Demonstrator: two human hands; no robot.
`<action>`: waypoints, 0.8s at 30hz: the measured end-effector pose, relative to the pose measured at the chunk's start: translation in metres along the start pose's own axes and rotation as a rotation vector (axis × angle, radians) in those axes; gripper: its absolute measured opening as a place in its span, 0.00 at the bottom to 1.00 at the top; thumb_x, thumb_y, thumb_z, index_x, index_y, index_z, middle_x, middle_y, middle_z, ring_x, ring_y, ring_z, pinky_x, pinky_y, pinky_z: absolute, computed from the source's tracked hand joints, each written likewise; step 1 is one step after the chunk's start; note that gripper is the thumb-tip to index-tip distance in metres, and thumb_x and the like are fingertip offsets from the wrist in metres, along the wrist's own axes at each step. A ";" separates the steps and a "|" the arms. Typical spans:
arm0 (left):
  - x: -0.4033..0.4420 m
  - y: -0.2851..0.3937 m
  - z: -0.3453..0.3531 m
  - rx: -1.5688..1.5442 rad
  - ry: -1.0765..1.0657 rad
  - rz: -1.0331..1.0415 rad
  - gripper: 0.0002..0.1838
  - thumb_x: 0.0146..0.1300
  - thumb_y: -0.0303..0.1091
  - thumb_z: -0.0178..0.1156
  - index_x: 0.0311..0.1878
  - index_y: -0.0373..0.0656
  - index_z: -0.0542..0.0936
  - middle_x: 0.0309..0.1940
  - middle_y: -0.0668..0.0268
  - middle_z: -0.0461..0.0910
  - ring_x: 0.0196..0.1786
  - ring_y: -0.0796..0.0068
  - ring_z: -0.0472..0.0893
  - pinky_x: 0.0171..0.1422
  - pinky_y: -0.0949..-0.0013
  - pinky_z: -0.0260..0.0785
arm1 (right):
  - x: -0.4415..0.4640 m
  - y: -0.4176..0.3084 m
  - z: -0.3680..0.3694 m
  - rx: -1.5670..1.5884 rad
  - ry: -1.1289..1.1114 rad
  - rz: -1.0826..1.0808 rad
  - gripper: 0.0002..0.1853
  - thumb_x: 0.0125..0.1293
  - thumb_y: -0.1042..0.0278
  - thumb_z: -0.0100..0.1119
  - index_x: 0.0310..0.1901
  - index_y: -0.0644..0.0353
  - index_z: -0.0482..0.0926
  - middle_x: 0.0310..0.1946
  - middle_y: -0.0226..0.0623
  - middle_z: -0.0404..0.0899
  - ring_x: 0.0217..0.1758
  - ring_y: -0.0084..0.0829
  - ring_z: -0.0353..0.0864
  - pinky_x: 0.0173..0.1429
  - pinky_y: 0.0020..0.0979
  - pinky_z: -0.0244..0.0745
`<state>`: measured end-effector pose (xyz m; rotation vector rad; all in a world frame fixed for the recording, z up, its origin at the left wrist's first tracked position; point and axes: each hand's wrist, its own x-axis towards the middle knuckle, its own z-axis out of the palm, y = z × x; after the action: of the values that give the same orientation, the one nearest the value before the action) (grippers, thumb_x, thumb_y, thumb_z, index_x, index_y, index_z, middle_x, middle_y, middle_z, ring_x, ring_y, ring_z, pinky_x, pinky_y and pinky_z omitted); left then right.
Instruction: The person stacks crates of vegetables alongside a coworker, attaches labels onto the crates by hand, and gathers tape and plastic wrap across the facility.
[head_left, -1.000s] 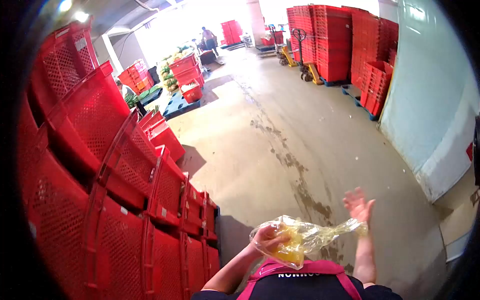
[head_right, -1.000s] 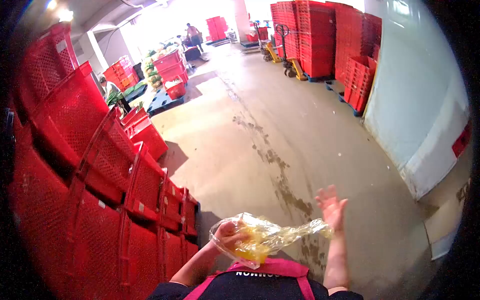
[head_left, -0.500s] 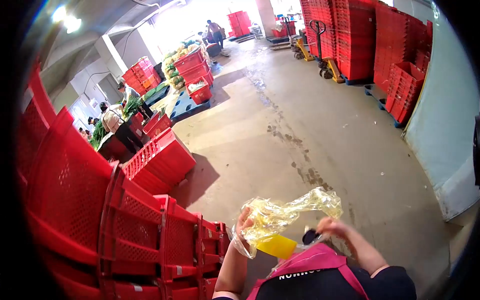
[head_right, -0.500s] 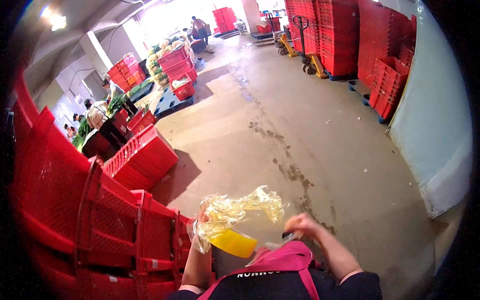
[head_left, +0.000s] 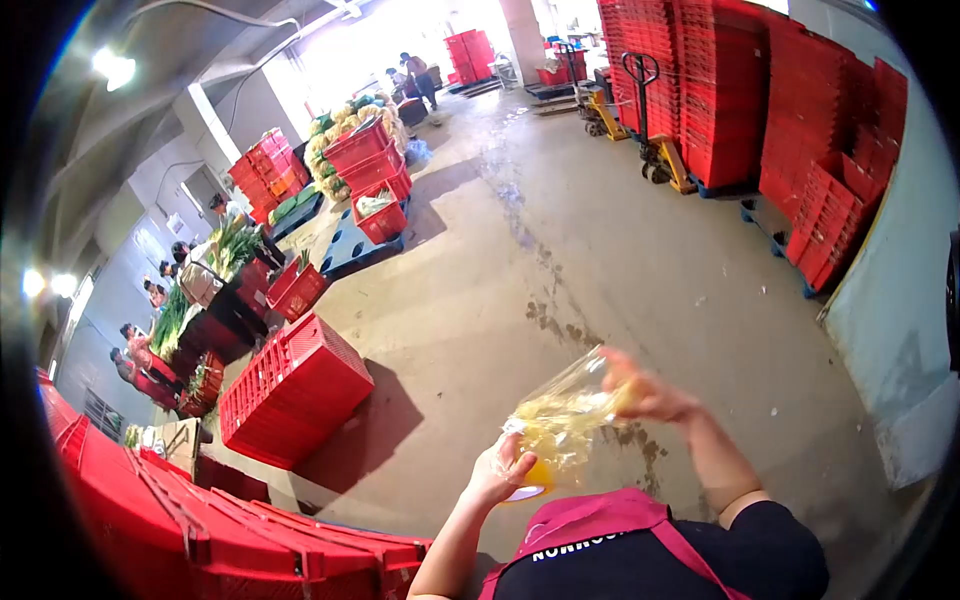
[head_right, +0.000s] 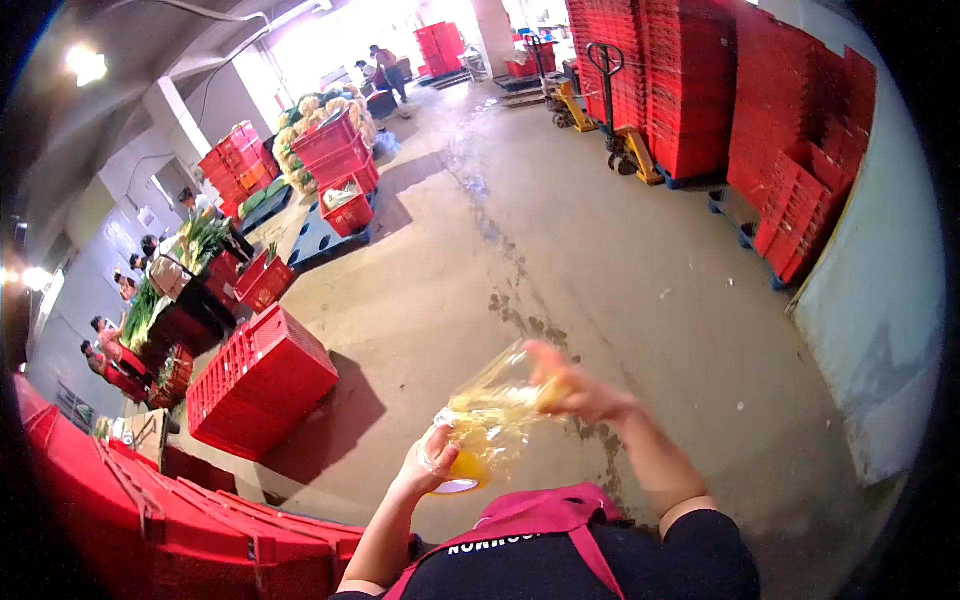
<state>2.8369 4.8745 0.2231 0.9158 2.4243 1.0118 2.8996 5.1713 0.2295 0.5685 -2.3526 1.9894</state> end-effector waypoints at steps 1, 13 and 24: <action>0.017 -0.006 -0.003 0.092 0.014 -0.033 0.32 0.57 0.55 0.48 0.53 0.35 0.66 0.47 0.48 0.72 0.50 0.49 0.72 0.54 0.57 0.64 | 0.023 0.011 0.008 -0.093 -0.119 -0.017 0.34 0.49 0.63 0.68 0.57 0.60 0.62 0.55 0.40 0.62 0.59 0.31 0.61 0.60 0.36 0.61; 0.299 -0.084 -0.063 -0.083 -0.024 0.041 0.25 0.64 0.52 0.39 0.55 0.44 0.65 0.42 0.49 0.75 0.46 0.47 0.74 0.48 0.55 0.66 | 0.292 0.124 -0.084 -0.277 -0.146 0.141 0.40 0.43 0.57 0.69 0.61 0.52 0.62 0.51 0.44 0.69 0.47 0.44 0.75 0.49 0.34 0.72; 0.598 -0.051 -0.132 -0.537 -0.226 0.272 0.21 0.66 0.45 0.40 0.51 0.40 0.73 0.35 0.56 0.79 0.40 0.62 0.78 0.45 0.65 0.67 | 0.417 0.150 -0.302 -0.838 0.532 -0.289 0.24 0.39 0.53 0.71 0.36 0.57 0.74 0.26 0.37 0.77 0.25 0.37 0.78 0.29 0.31 0.73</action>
<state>2.3091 5.1900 0.2308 1.0989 1.7389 1.4676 2.4004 5.3679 0.2445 0.2540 -2.2767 0.7663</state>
